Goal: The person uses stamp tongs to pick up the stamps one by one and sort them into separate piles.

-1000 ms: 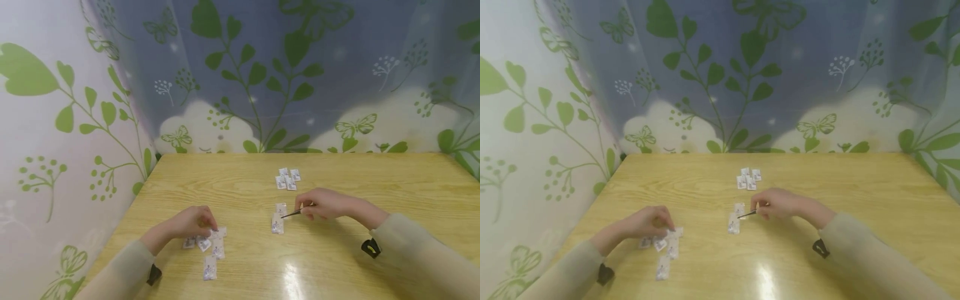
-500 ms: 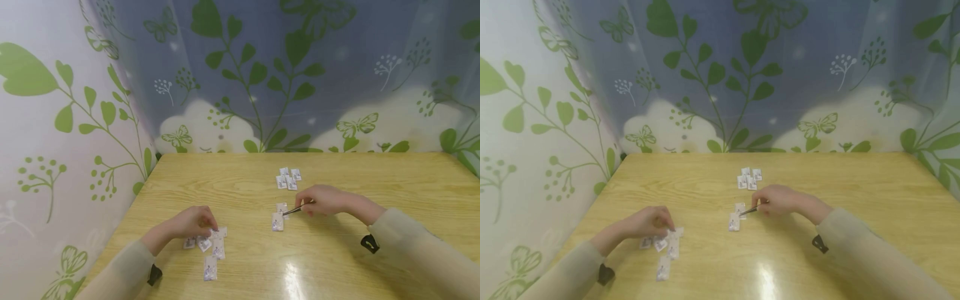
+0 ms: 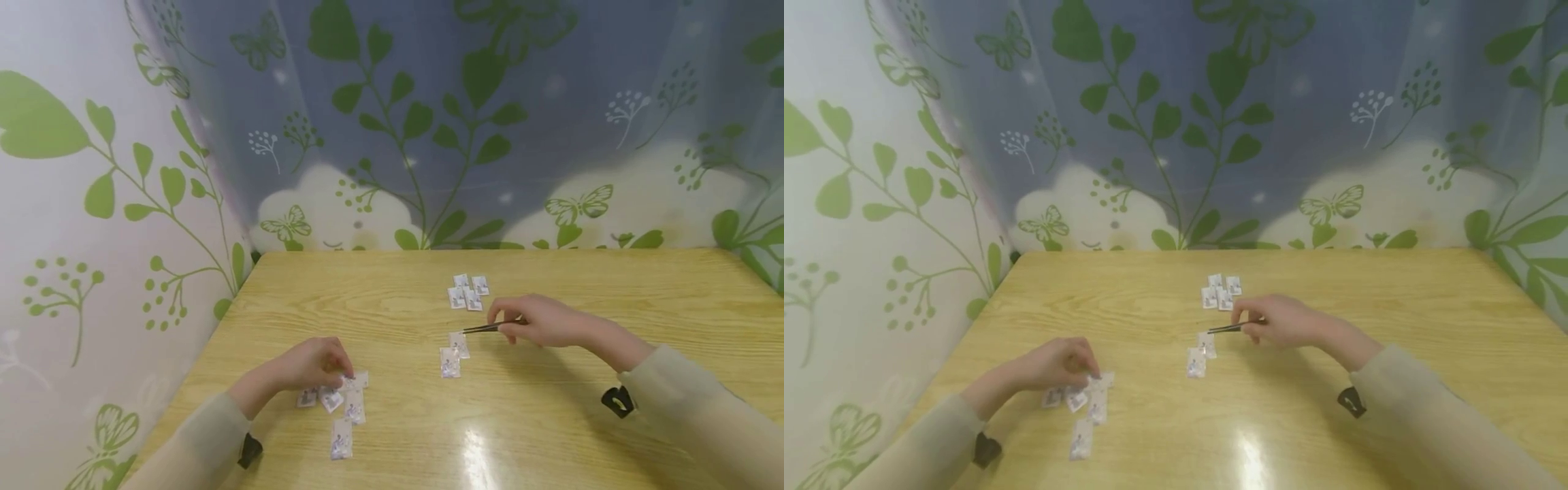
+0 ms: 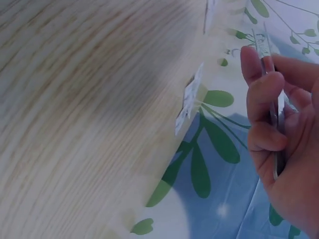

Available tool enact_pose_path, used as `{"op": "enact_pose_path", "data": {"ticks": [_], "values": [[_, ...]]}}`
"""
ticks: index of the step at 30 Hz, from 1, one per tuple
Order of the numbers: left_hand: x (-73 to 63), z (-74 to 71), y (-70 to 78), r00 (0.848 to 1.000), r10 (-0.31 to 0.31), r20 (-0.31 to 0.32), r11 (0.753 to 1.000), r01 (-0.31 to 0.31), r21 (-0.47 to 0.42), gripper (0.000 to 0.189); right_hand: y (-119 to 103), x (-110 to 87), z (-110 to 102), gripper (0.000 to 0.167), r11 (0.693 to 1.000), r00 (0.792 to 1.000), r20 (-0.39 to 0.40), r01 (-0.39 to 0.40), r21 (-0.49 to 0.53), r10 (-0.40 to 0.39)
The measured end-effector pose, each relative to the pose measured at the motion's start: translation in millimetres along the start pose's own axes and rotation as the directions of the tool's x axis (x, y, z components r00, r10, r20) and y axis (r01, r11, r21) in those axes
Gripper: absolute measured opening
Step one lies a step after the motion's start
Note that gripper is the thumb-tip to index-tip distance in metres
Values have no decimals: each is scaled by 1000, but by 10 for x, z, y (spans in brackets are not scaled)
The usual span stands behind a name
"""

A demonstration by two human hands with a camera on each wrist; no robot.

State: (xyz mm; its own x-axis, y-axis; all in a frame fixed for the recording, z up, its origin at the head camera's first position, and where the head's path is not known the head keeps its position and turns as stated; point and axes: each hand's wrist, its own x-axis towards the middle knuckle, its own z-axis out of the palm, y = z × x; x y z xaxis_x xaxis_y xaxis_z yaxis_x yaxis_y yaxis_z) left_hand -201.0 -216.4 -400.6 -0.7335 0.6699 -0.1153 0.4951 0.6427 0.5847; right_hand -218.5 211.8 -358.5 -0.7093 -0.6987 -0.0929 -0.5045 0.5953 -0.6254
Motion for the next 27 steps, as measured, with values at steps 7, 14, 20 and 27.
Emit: {"op": "enact_pose_path", "data": {"ticks": [7, 14, 20, 27], "values": [[-11, 21, 13, 1000, 2, 4, 1000, -2, -6, 19, -112, 27, 44, 24, 1000, 997, -79, 23, 12, -22], [-10, 32, 4, 1000, -4, 8, 1000, 4, 6, 19, -315, 89, 127, 26, 998, 997, -71, 44, 48, -41], [3, 20, 8, 1000, -5, 10, 1000, 5, 2, 20, -433, 194, 233, 25, 996, 996, -51, 76, 35, -74], [9, -10, 43, 1000, -22, 13, 1000, 22, -9, 19, -512, 347, 403, 22, 994, 993, -53, 108, -10, -108]]}}
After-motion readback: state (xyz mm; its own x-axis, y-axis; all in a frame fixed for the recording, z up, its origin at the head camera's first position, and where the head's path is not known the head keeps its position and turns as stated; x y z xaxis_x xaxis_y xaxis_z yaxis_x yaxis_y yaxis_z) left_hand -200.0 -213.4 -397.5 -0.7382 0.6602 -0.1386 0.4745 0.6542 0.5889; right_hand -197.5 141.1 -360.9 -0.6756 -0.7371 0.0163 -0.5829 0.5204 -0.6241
